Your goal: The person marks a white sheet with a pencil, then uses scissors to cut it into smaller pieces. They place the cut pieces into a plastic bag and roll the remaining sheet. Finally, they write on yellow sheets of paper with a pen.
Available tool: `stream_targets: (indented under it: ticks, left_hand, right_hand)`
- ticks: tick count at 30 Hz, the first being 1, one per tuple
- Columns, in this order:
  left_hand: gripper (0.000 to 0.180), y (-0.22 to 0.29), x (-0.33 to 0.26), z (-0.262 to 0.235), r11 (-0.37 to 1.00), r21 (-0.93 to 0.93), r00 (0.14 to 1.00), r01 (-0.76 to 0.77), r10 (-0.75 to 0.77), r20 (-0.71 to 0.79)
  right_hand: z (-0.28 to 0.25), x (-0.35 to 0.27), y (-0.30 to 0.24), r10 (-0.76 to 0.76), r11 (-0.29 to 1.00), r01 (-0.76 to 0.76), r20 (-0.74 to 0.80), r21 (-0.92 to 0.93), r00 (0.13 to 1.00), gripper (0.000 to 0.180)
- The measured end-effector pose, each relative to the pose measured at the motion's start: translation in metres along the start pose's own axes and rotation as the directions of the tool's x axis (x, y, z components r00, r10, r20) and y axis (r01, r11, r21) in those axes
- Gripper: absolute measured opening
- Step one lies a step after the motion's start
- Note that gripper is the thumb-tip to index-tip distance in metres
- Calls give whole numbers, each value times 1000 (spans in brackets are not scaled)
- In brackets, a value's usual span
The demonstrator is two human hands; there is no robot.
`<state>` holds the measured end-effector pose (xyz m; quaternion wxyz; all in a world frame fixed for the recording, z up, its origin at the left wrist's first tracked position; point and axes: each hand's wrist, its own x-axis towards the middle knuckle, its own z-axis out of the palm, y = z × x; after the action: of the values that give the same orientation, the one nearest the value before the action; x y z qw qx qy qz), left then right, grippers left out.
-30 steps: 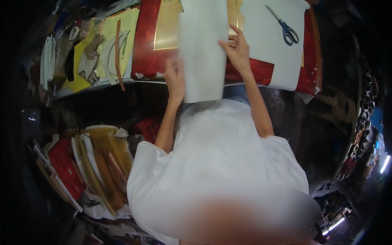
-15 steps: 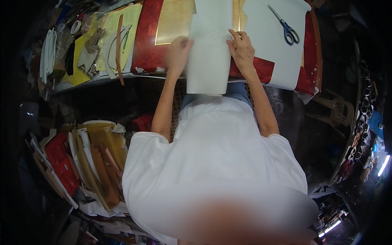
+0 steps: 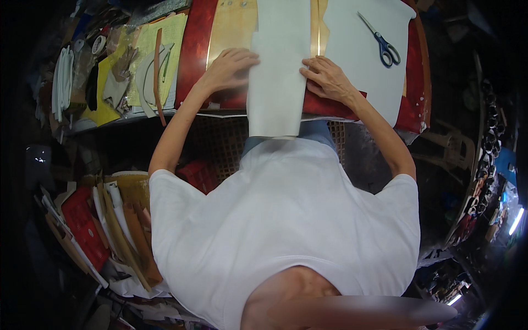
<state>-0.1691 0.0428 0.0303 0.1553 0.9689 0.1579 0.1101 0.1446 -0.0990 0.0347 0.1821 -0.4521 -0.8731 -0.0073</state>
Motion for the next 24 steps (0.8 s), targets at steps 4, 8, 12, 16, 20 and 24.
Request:
stream_targets:
  ticks: [4,8,12,16,20,24]
  left_hand:
    - [39,-4,9,-3,995,-98,997,5,-12,-73]
    - [35,-25,33,-2,777,-312,834,548,-474,284]
    - [56,-43,55,9,385,-717,711,581,-669,217]
    - [58,-41,55,16,340,-814,745,470,-647,161]
    - [42,-25,56,24,560,-774,790,296,-599,-131]
    - [33,-20,73,32,634,-727,716,264,-634,-293]
  right_hand:
    - [12,8,12,-1,999,7,-155,39,988,22]
    - [21,27,28,694,648,-595,-47,476,718,28]
    - [20,51,45,813,357,-712,175,605,556,41]
    - [16,63,36,877,259,-785,204,562,436,43]
    - [21,65,19,876,411,-809,66,420,479,42]
    - [35,59,16,880,440,-763,-56,473,472,44]
